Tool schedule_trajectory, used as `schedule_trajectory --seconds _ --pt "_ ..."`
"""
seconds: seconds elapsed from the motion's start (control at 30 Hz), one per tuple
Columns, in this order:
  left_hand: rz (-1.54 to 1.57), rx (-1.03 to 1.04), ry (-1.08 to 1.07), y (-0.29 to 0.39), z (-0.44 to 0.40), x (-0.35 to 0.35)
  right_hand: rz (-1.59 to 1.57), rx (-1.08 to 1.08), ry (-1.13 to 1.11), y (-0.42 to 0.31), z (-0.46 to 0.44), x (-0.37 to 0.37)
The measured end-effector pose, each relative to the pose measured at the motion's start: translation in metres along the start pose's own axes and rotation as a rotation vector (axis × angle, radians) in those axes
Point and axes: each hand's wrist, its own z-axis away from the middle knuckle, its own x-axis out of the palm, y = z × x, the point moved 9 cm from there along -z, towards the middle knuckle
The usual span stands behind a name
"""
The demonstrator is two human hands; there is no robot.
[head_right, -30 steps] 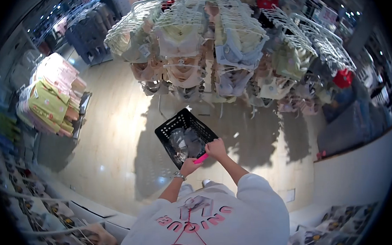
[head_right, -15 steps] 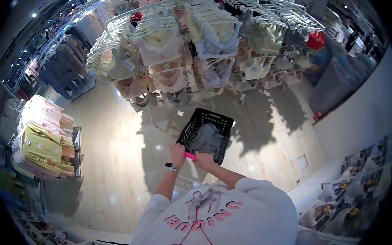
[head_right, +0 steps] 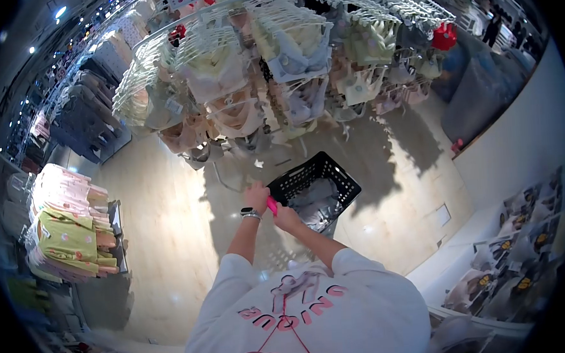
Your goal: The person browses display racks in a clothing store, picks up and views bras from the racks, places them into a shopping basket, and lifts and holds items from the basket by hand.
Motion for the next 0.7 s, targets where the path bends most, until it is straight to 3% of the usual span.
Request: schedule_trajectory --seconds 0.33,0.43,0.7 --pt "0.061 0.109 0.027 0.039 -0.072 0.025 -0.04 0.062 0.053 0.051 -0.038 -0.035" --pt "0.062 0.2 0.126 0.065 -0.093 0.018 -0.045 0.096 0.083 0.064 -0.044 -0.062" --pt "0.098 0.253 0.038 0.134 -0.163 0.041 -0.056 0.191 0.121 0.131 -0.066 -0.12"
